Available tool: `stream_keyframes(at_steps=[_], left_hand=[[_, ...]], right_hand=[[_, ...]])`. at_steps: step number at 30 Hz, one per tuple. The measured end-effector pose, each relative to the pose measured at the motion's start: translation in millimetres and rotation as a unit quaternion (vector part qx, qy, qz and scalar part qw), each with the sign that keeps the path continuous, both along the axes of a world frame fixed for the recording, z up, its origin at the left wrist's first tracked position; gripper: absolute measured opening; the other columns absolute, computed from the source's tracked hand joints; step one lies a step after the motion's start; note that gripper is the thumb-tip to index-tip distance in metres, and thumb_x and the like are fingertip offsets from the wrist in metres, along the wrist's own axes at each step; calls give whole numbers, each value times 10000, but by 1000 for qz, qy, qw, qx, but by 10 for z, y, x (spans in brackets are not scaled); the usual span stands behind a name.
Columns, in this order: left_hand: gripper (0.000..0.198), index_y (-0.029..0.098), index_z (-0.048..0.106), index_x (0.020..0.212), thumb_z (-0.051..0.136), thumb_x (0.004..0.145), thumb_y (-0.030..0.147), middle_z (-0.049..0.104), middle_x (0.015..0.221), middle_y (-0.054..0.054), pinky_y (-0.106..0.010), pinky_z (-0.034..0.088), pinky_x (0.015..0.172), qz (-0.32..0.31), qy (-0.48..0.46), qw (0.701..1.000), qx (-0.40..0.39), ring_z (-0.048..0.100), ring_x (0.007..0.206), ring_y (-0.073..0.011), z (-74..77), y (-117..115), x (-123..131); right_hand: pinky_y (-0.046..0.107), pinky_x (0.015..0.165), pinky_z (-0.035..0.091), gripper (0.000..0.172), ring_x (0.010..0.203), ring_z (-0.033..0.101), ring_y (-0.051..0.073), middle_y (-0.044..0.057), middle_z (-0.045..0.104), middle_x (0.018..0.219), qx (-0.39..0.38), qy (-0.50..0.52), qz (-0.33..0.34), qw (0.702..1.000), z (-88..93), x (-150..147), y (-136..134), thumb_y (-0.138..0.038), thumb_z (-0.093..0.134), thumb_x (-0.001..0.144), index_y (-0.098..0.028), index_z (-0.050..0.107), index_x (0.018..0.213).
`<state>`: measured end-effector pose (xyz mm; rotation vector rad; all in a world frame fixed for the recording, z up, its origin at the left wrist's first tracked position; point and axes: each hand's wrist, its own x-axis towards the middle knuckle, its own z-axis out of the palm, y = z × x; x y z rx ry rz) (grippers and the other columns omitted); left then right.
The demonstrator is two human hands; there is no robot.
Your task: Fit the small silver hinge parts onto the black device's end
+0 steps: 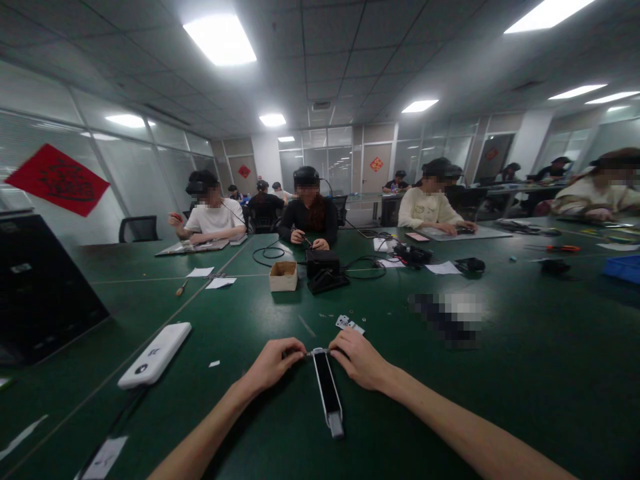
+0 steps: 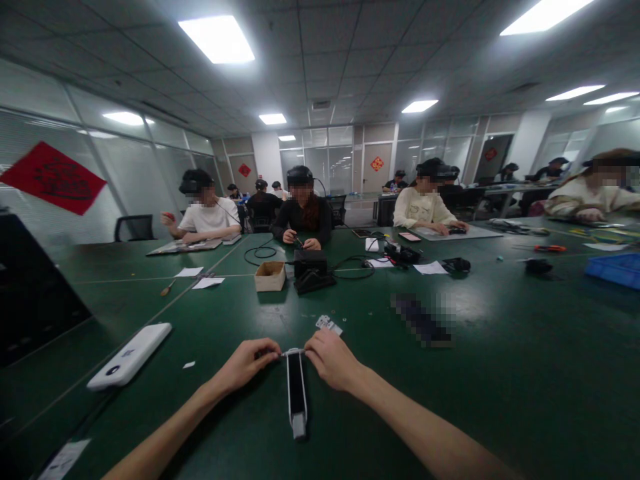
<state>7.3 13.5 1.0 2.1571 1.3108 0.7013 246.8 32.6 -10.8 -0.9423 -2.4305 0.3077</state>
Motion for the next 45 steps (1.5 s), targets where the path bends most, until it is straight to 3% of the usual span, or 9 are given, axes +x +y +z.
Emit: stream_keyframes(at_steps=[9, 18, 24, 29, 38, 45], left_hand=[[148, 180, 646, 894, 501, 869, 161, 659, 875, -17, -228, 440, 757, -66, 5, 996, 63, 596, 814, -143, -158, 54, -52], [143, 175, 649, 903, 513, 861, 162, 664, 878, -24, -235, 457, 764, -82, 33, 993, 80, 603, 807, -136, -21, -15, -32], [141, 183, 675, 879, 549, 822, 158, 667, 864, -33, -228, 459, 732, -94, 27, 992, 82, 599, 770, -137, -12, -20, -28], [134, 193, 699, 876, 571, 844, 214, 682, 893, -49, -239, 461, 761, -108, 0, 992, 71, 616, 822, -162, -8, -21, -28], [116, 208, 707, 887, 617, 818, 236, 693, 853, -15, -220, 429, 727, -54, -6, 998, 36, 607, 776, -152, -108, 31, -69], [105, 161, 712, 811, 648, 766, 232, 706, 820, -25, -252, 437, 741, -32, -104, 992, -61, 614, 788, -170, 64, -74, 47]], right_hand=[[329, 813, 435, 179, 874, 538, 186, 74, 626, 894, 0, 9, -3, 1000, 16, -21, -16, -149, 466, 889, -152, 645, 893], [331, 825, 431, 209, 907, 530, 188, 72, 618, 937, -32, -9, -22, 999, 55, -15, -43, -185, 442, 911, -152, 646, 942], [331, 814, 434, 200, 898, 532, 186, 65, 609, 926, -27, -1, -15, 1000, 35, -15, -29, -187, 443, 914, -161, 640, 937], [336, 817, 440, 192, 891, 542, 189, 69, 615, 925, -22, -3, -18, 1000, 43, -19, -36, -177, 454, 906, -159, 644, 929], [312, 809, 443, 211, 895, 544, 182, 75, 618, 933, -17, -5, -10, 1000, 35, -14, -22, -178, 455, 905, -159, 659, 953], [299, 781, 441, 207, 865, 540, 170, 71, 613, 912, -2, 0, 29, 1000, 18, -1, -3, -161, 460, 903, -156, 665, 930]])
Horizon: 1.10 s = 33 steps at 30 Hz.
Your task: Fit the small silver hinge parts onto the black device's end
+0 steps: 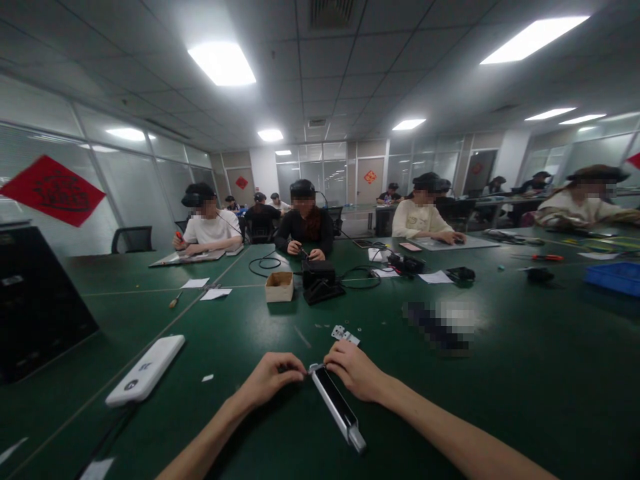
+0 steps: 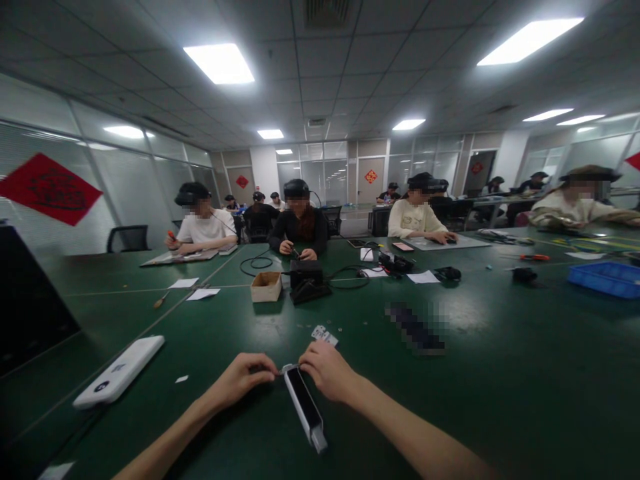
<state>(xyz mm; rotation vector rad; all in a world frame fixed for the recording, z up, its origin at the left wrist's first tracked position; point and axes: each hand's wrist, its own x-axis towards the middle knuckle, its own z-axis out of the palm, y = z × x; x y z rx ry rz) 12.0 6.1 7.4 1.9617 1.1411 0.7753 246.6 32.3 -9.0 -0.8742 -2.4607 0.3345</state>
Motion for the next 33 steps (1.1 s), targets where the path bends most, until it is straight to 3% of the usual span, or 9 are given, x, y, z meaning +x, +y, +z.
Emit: stream_keyframes(at_steps=[5, 12, 18, 27, 33], left_hand=[[122, 133, 694, 768, 676, 706, 237, 692, 760, -20, -267, 443, 698, 7, -75, 993, -90, 599, 730, -163, 99, -45, 54], [188, 115, 674, 733, 740, 651, 271, 653, 665, -10, -206, 333, 520, 44, -164, 974, -147, 488, 559, -98, -7, -21, 83], [245, 98, 664, 698, 819, 580, 246, 641, 653, -21, -183, 302, 494, 57, -319, 914, -245, 440, 509, -56, -52, 1, 108], [243, 86, 612, 696, 824, 596, 150, 548, 611, 16, -136, 263, 415, 50, -429, 836, -339, 382, 468, -18, -93, 29, 131], [294, 113, 594, 743, 836, 621, 227, 573, 633, 19, -145, 287, 440, 32, -416, 849, -324, 401, 472, -21, -74, -2, 143]], right_hand=[[289, 766, 440, 204, 850, 531, 162, 71, 603, 904, 20, 18, 20, 999, 11, 18, -9, -134, 446, 903, -139, 649, 916], [292, 750, 438, 209, 821, 520, 158, 69, 591, 878, 53, 27, 33, 998, -50, 19, 23, -157, 434, 912, -145, 642, 907], [292, 745, 442, 185, 820, 522, 161, 71, 586, 879, 63, 41, 40, 996, -71, 12, 14, -193, 462, 910, -142, 640, 920], [309, 736, 457, 152, 805, 529, 170, 76, 583, 861, 97, 87, 39, 991, -99, 20, 10, -216, 483, 894, -151, 620, 905], [306, 719, 461, 166, 797, 523, 173, 86, 589, 857, 102, 92, 49, 989, -63, 22, -18, -207, 475, 891, -138, 625, 899]])
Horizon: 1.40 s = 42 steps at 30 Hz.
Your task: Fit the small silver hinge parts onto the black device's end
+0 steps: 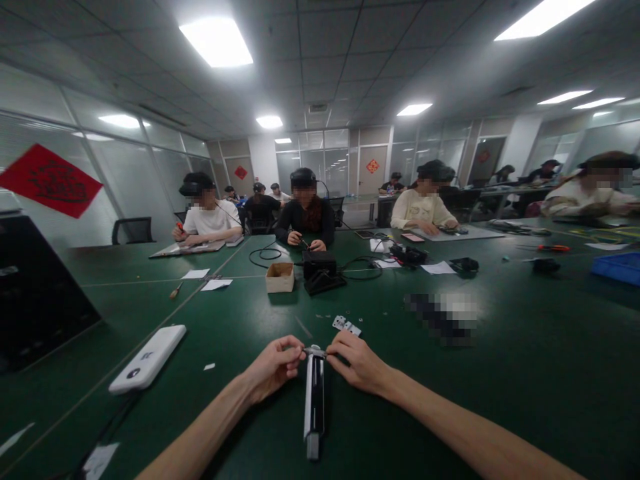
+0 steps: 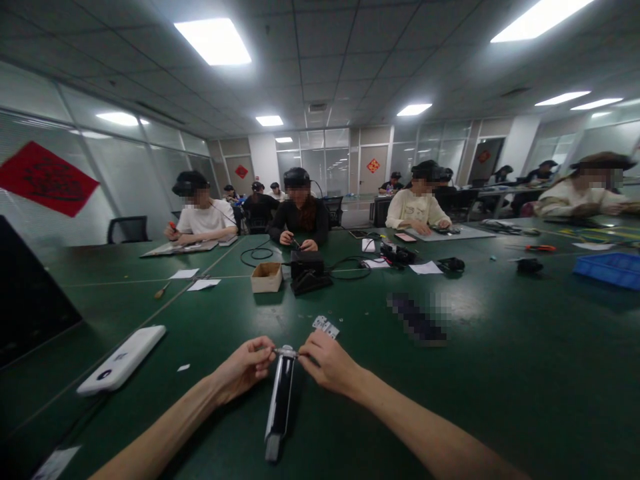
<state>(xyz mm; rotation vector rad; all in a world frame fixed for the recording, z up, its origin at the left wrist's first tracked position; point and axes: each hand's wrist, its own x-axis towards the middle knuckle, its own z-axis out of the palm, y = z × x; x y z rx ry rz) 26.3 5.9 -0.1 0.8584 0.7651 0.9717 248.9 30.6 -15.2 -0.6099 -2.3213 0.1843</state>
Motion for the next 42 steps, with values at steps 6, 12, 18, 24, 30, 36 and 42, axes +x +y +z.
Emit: stream_keyframes(at_steps=[6, 12, 18, 24, 30, 36, 42], left_hand=[[314, 114, 600, 732, 838, 613, 281, 640, 649, -14, -181, 322, 468, -11, 70, 996, 58, 471, 482, -50, 70, -25, -33], [317, 110, 613, 688, 848, 568, 287, 642, 614, -16, -197, 333, 478, -16, 112, 991, 70, 484, 484, -66, 113, -37, -50], [283, 112, 626, 698, 800, 609, 316, 637, 615, -13, -195, 312, 486, -24, 193, 970, 145, 470, 501, -75, 135, -54, -66], [196, 120, 659, 731, 737, 672, 291, 654, 665, -9, -209, 376, 563, -57, 277, 937, 207, 534, 593, -107, 219, -85, -89], [137, 127, 675, 750, 698, 704, 254, 669, 707, -9, -242, 444, 654, -79, 348, 901, 245, 583, 667, -132, 192, -72, -132], [113, 137, 693, 757, 662, 740, 245, 688, 750, -16, -249, 466, 698, -66, 403, 867, 286, 605, 720, -148, 91, -59, -161], [135, 149, 700, 764, 638, 784, 268, 700, 757, -18, -252, 466, 738, -41, 410, 841, 351, 613, 728, -148, 121, -53, -142]], right_hand=[[309, 739, 458, 177, 812, 513, 171, 84, 586, 867, -3, -1, 29, 1000, 2, 15, 7, -205, 465, 903, -135, 625, 933], [301, 747, 452, 202, 827, 512, 169, 87, 577, 886, -15, -18, 43, 999, 32, 31, -3, -200, 443, 917, -134, 629, 962], [294, 734, 449, 214, 812, 505, 167, 88, 578, 860, -6, -19, 58, 998, -28, 27, 45, -192, 434, 920, -127, 637, 940], [281, 717, 442, 204, 805, 503, 162, 83, 574, 859, -26, -54, 59, 996, -26, 29, 62, -164, 443, 909, -133, 644, 922], [273, 708, 448, 192, 802, 509, 159, 85, 573, 870, -64, -78, 51, 994, 27, 41, 39, -142, 468, 889, -126, 658, 909], [270, 717, 446, 202, 813, 516, 154, 80, 576, 886, -103, -95, 40, 989, 30, 54, 52, -149, 466, 897, -133, 667, 887], [275, 744, 444, 191, 827, 522, 152, 74, 578, 898, -133, -107, 40, 985, 86, 50, 38, -137, 485, 888, -137, 676, 883]])
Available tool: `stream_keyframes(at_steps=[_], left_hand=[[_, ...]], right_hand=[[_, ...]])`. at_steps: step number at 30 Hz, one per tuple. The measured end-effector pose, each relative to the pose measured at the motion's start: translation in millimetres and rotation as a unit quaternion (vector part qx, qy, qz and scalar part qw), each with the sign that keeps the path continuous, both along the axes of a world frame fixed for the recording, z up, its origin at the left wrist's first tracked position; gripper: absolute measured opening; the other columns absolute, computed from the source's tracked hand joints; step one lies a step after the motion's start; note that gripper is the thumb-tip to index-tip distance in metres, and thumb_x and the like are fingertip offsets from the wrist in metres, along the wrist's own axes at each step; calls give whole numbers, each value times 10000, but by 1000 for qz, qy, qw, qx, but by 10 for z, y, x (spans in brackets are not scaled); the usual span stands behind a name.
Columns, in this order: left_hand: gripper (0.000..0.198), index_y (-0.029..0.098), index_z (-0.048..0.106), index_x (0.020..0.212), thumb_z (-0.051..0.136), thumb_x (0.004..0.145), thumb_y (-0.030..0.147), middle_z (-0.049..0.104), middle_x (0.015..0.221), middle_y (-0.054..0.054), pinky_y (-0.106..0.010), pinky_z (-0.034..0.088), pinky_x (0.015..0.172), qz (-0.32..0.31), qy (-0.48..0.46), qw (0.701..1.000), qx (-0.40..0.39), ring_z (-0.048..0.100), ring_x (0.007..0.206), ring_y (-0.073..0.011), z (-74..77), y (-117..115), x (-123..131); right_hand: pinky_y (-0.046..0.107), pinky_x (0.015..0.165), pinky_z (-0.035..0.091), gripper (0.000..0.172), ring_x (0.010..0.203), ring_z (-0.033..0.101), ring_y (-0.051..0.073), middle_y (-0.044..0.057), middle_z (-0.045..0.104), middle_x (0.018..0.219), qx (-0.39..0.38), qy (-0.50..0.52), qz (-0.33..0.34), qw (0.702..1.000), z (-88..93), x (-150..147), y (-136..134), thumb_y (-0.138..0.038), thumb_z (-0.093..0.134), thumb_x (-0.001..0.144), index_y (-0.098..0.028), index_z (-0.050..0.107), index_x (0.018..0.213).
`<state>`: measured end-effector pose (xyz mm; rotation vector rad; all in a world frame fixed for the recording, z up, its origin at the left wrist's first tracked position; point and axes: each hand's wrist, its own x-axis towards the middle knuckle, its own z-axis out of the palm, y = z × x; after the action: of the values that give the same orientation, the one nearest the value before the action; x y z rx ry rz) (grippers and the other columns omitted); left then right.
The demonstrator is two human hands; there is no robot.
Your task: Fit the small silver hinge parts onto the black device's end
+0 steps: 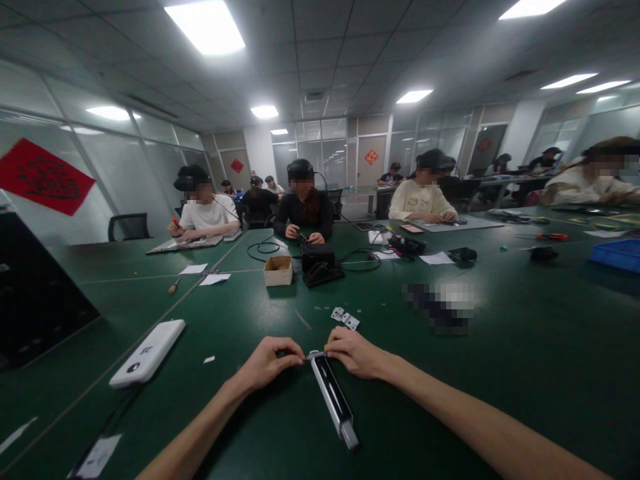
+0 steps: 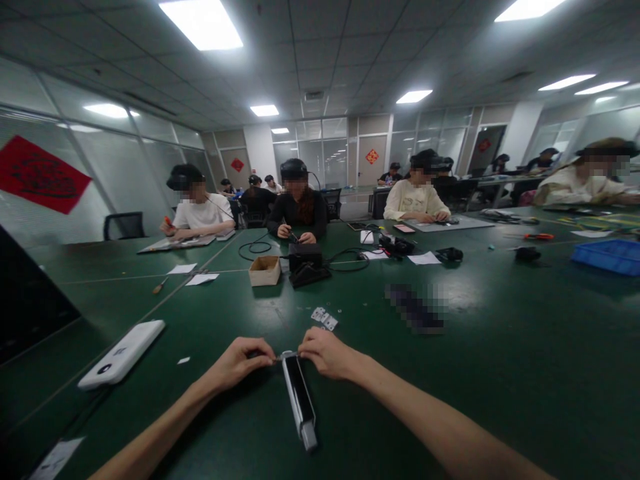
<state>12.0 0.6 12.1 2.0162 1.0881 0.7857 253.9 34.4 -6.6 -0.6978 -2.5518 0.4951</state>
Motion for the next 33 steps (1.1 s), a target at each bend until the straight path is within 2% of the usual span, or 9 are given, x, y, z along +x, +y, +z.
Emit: stream_keyframes(at_steps=[5, 14, 23, 28, 33], left_hand=[[159, 161, 701, 793, 628, 824, 300, 701, 771, -14, -247, 464, 761, -46, 39, 998, 32, 624, 727, -136, -6, 12, -29], [222, 179, 695, 857, 539, 904, 330, 697, 803, -33, -238, 438, 728, -120, 114, 975, 147, 590, 746, -133, 54, -20, -29], [250, 200, 677, 922, 429, 955, 216, 704, 863, -33, -269, 387, 746, -168, 204, 940, 214, 535, 772, -146, 14, -64, 31], [262, 205, 663, 935, 402, 956, 187, 704, 875, -33, -288, 358, 738, -183, 259, 917, 241, 530, 780, -162, 91, -105, 81], [192, 193, 642, 922, 453, 943, 222, 670, 872, -42, -274, 353, 732, -151, 256, 918, 264, 544, 782, -154, 64, -99, 53]], right_hand=[[270, 751, 448, 195, 840, 526, 152, 77, 576, 912, -14, -1, 3, 1000, -14, -7, 14, -138, 485, 889, -139, 678, 914], [264, 763, 446, 199, 862, 525, 150, 69, 569, 926, -26, -2, 5, 1000, -26, 2, 28, -161, 470, 904, -149, 669, 910], [268, 773, 449, 213, 862, 528, 148, 65, 570, 922, -25, 0, 8, 1000, -37, 2, 48, -165, 456, 910, -156, 668, 898], [272, 770, 450, 214, 863, 533, 149, 60, 575, 919, -22, 5, 11, 1000, -49, 13, 66, -168, 456, 913, -162, 669, 899], [261, 756, 456, 208, 855, 538, 145, 62, 577, 935, -30, 5, 3, 1000, -30, 21, 53, -168, 463, 911, -160, 670, 909]])
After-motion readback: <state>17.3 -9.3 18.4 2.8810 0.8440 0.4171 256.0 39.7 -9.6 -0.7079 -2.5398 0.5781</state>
